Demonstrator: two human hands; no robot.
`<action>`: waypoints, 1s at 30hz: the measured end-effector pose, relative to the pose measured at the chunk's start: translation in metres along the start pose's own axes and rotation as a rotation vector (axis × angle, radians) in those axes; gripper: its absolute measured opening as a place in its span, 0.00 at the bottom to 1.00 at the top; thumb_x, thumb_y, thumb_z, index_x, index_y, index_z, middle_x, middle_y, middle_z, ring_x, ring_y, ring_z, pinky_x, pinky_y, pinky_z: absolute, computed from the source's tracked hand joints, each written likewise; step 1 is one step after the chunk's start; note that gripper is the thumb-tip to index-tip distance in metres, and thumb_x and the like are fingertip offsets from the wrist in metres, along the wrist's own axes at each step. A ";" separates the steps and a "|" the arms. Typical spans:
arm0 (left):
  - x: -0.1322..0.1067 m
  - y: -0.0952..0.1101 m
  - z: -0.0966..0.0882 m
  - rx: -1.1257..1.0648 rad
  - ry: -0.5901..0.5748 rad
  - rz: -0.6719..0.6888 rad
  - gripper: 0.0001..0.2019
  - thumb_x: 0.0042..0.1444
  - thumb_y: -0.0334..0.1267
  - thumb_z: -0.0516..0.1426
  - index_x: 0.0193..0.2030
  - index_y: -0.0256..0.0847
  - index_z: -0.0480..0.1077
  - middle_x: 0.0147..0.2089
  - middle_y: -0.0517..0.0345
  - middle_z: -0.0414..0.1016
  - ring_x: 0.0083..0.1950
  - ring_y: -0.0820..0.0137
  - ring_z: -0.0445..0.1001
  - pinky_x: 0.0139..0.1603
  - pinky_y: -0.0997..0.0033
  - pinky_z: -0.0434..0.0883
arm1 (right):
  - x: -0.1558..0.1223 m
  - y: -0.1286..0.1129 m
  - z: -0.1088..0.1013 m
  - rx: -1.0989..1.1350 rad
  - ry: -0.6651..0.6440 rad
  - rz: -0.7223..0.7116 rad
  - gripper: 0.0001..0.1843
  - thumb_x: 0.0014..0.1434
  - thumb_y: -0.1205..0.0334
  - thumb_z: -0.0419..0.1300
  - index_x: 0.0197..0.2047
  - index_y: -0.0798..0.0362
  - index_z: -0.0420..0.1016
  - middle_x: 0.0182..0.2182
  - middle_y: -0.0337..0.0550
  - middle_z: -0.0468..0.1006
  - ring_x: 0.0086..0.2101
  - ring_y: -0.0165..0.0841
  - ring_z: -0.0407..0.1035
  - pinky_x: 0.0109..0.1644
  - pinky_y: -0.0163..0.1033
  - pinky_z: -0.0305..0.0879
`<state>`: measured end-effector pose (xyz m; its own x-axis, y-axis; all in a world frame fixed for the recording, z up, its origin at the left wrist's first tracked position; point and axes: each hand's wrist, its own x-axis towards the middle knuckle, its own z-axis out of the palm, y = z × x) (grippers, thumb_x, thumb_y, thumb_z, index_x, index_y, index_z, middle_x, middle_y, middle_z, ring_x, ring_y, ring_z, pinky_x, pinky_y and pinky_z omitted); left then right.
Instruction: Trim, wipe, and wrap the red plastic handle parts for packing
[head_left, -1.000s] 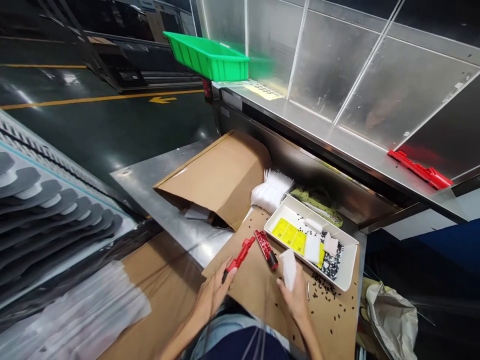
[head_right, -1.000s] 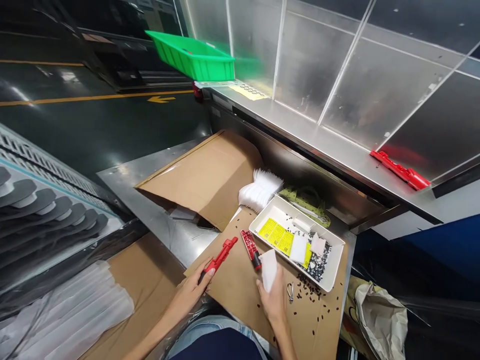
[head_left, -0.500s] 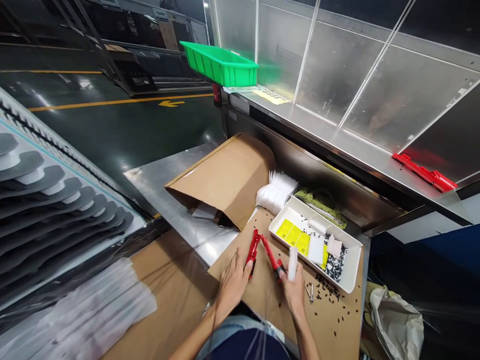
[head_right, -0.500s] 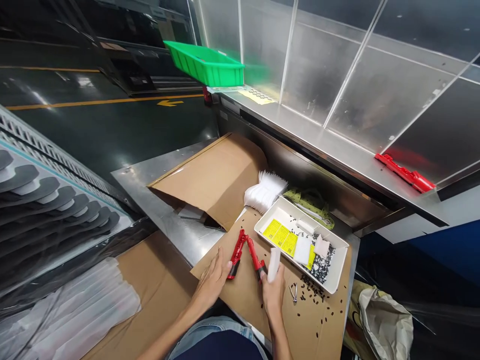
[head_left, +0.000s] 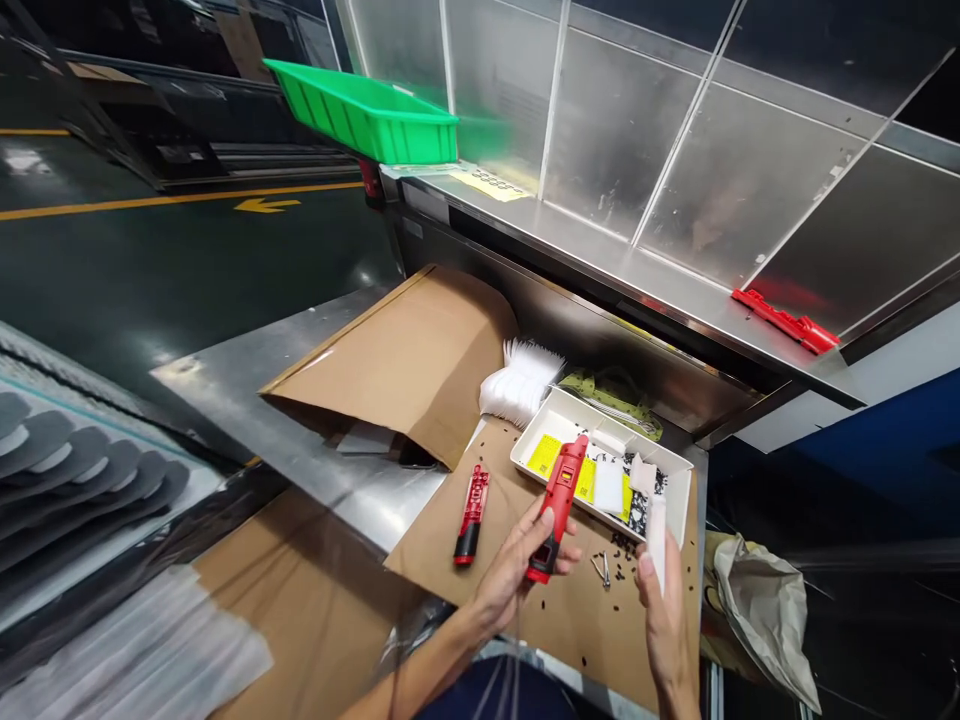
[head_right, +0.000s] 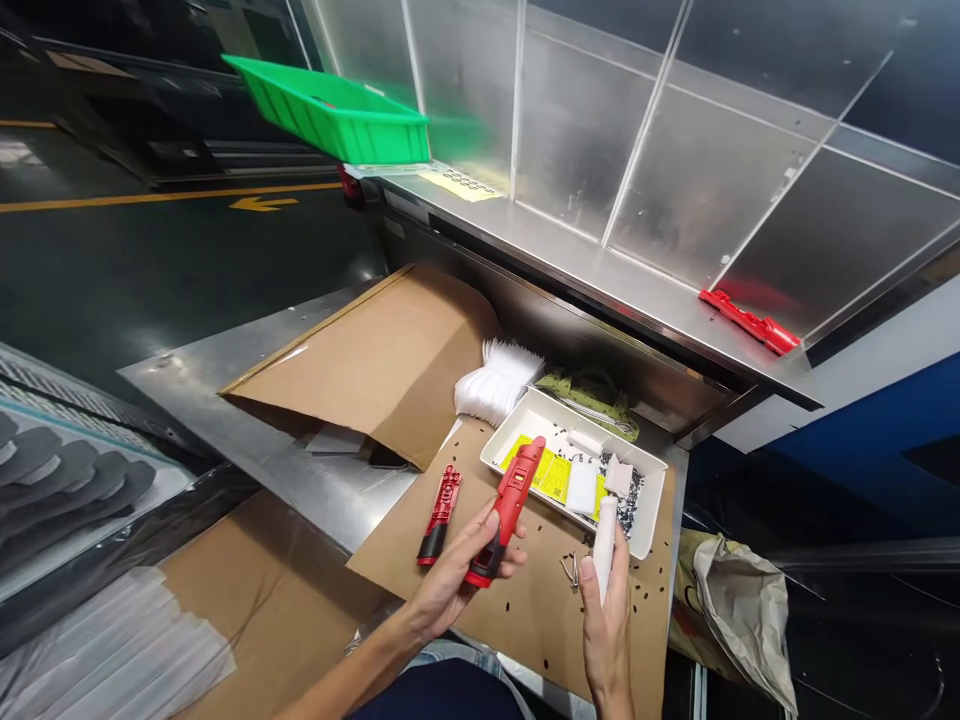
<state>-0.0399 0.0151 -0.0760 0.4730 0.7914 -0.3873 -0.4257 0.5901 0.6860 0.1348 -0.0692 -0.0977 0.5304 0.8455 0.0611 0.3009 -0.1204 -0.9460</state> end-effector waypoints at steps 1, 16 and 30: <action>-0.002 0.002 0.001 -0.045 -0.024 -0.087 0.31 0.51 0.59 0.63 0.54 0.38 0.67 0.37 0.54 0.78 0.27 0.74 0.76 0.26 0.79 0.70 | 0.003 -0.007 -0.006 -0.106 -0.007 -0.095 0.38 0.62 0.41 0.55 0.69 0.52 0.58 0.55 0.52 0.74 0.51 0.44 0.71 0.50 0.45 0.70; -0.004 0.022 0.015 -0.127 -0.304 -0.558 0.32 0.63 0.65 0.37 0.41 0.39 0.66 0.15 0.65 0.63 0.09 0.80 0.54 0.10 0.83 0.45 | 0.016 -0.045 -0.001 -0.699 -0.123 -0.811 0.26 0.70 0.63 0.45 0.70 0.48 0.59 0.44 0.54 0.76 0.29 0.35 0.73 0.30 0.37 0.70; 0.000 0.024 0.020 0.106 -0.285 -0.418 0.45 0.55 0.74 0.31 0.48 0.36 0.68 0.15 0.65 0.65 0.09 0.80 0.55 0.10 0.83 0.49 | 0.018 -0.042 0.004 -0.718 -0.103 -0.842 0.25 0.69 0.65 0.47 0.68 0.51 0.62 0.37 0.52 0.76 0.25 0.33 0.70 0.26 0.34 0.68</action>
<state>-0.0347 0.0263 -0.0469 0.7838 0.4075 -0.4686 -0.0815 0.8156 0.5728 0.1286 -0.0467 -0.0582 -0.1176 0.8341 0.5390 0.9406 0.2677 -0.2090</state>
